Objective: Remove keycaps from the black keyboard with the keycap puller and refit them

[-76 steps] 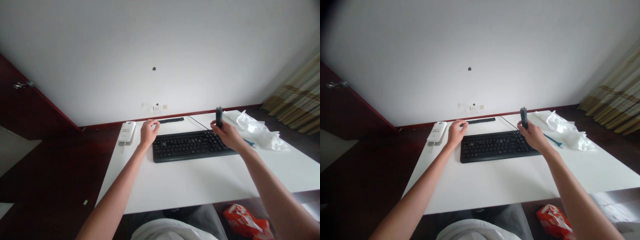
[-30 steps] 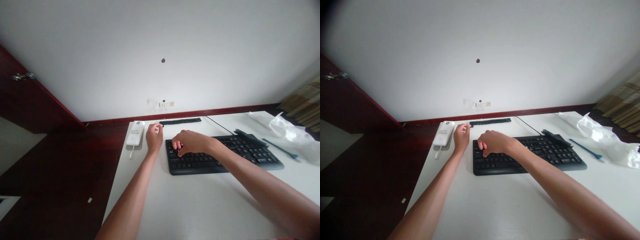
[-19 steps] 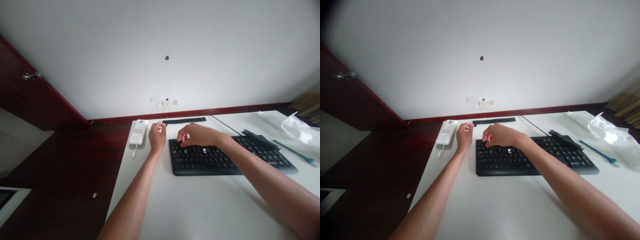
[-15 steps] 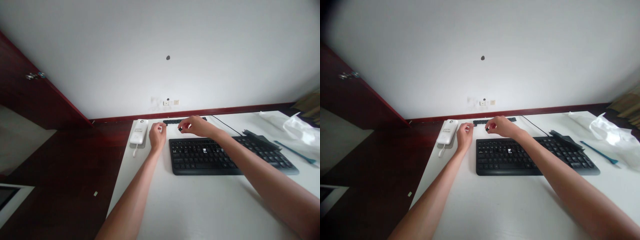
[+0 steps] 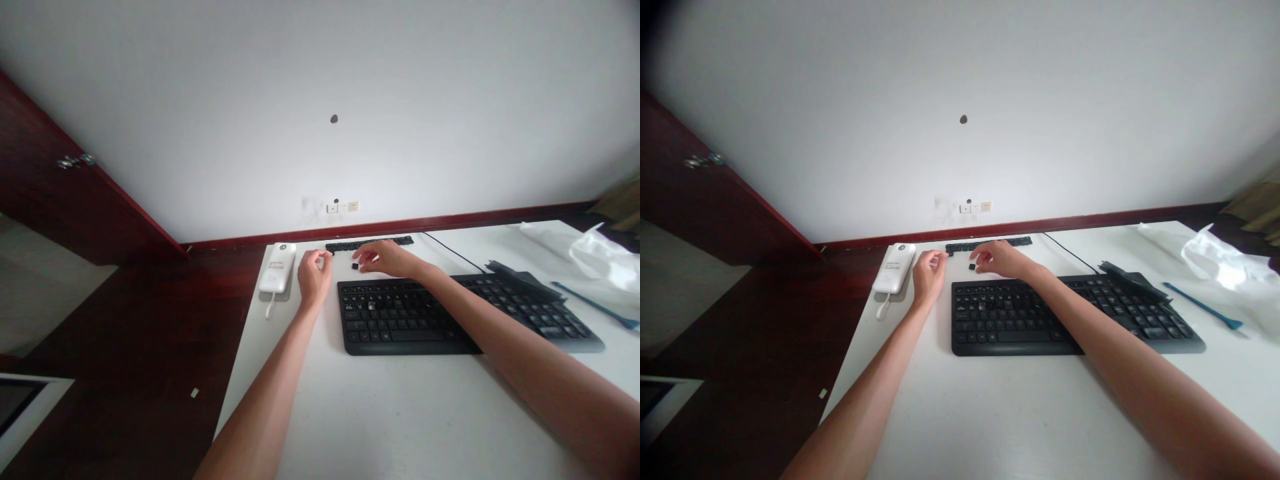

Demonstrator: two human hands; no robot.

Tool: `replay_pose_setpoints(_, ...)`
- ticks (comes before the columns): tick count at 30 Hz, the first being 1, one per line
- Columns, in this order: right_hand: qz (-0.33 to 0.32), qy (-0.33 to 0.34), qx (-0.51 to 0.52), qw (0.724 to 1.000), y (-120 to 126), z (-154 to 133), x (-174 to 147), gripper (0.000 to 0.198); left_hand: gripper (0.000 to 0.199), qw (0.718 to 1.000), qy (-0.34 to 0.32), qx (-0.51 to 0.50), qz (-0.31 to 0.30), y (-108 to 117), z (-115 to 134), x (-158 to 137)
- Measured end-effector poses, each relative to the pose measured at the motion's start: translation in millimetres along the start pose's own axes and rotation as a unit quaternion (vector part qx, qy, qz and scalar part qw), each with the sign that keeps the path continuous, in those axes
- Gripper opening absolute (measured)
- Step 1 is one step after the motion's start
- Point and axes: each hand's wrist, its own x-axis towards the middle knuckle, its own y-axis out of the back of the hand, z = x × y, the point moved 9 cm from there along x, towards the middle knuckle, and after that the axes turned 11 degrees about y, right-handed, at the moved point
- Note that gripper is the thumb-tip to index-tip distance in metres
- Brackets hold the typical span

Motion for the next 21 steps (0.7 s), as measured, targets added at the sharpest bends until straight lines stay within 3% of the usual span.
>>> replay_pose_setpoints(6, 0.052, 0.016, -0.063, 0.997, -1.5, -7.6, 2.9, 0.003, 0.014, 1.0, -0.004, -0.006, 0.002, 0.3, -0.4, -0.1)
replay_pose_setpoints(10, 0.074, 0.028, -0.068, 0.995, -4.0, -7.3, 3.6, 0.006, 0.015, 1.0, -0.001, -0.006, 0.002, 0.1, -1.3, 0.1)
replay_pose_setpoints(15, 0.089, -0.01, -0.103, 0.991, 2.3, -5.6, -0.9, 0.006, 0.014, 1.0, 0.01, 0.017, 0.007, 1.0, -3.2, 0.4)
replay_pose_setpoints(21, 0.066, -0.023, -0.137, 0.988, -0.1, -5.4, -1.3, 0.013, 0.013, 0.999, 0.001, 0.036, 0.011, 0.4, -2.5, 0.1)
